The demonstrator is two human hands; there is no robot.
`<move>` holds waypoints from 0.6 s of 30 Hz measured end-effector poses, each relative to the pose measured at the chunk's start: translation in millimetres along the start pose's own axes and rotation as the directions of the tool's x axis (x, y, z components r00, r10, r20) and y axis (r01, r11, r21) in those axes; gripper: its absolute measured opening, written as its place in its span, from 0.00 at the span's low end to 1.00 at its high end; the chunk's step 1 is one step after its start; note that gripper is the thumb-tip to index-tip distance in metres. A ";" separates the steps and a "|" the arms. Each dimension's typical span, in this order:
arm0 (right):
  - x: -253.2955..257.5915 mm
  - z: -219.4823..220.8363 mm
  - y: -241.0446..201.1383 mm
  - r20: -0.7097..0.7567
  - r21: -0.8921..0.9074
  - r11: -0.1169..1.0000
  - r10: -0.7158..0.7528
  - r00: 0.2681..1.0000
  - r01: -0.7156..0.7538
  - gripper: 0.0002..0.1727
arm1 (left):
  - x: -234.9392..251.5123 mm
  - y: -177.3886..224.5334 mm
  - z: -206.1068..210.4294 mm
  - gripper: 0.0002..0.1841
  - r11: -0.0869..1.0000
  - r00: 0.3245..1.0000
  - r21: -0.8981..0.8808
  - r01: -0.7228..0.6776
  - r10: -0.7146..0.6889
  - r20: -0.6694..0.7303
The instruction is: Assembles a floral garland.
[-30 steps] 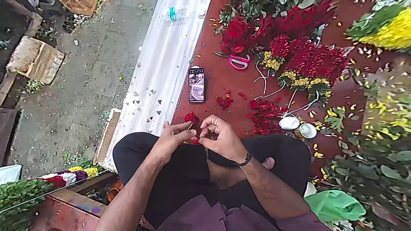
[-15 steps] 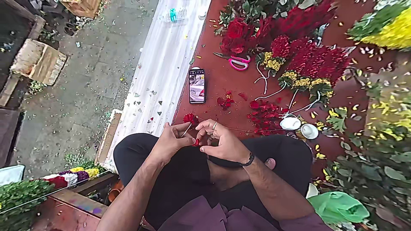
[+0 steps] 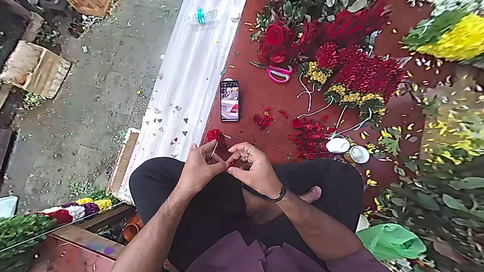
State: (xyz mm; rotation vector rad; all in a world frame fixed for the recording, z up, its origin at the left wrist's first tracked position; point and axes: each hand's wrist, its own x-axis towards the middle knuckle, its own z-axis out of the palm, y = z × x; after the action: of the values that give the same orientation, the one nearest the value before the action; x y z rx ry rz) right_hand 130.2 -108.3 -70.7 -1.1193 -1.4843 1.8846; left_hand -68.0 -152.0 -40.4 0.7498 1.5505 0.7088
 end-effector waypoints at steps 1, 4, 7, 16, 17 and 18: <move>-0.2 0.7 0.6 -0.016 -0.014 1.000 0.006 1.000 -0.006 0.28 | 0.2 -0.4 0.0 0.44 1.000 1.000 0.022 0.001 -0.001 -0.007; -0.3 1.7 2.5 -0.058 0.008 1.000 0.008 0.998 -0.008 0.25 | 0.6 -1.4 -0.4 0.41 0.998 1.000 0.061 -0.015 0.016 -0.014; 0.7 -0.1 1.3 -0.091 0.025 1.000 -0.007 0.996 0.009 0.22 | -1.6 1.2 -0.7 0.38 1.000 1.000 0.002 -0.013 0.013 0.010; 9.5 -22.5 -1.6 -0.193 0.222 0.975 0.046 0.980 -0.002 0.26 | 4.8 -6.5 -1.6 0.15 0.990 0.995 0.143 -0.008 0.023 -0.101; 10.0 -20.2 -0.2 -0.199 0.235 0.972 0.051 0.979 -0.003 0.26 | 5.7 -7.2 -1.7 0.13 0.987 0.994 0.160 -0.017 0.034 -0.101; 10.3 -16.9 1.8 -0.194 0.246 0.969 0.055 0.979 -0.006 0.27 | 6.3 -8.0 -1.5 0.11 0.984 0.994 0.177 -0.029 0.047 -0.097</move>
State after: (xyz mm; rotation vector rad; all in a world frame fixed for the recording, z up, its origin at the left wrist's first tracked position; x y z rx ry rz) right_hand 138.8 -91.5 -76.8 -1.1797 -1.0974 1.8545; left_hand -70.5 -151.8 -50.4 0.8883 1.7103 0.6520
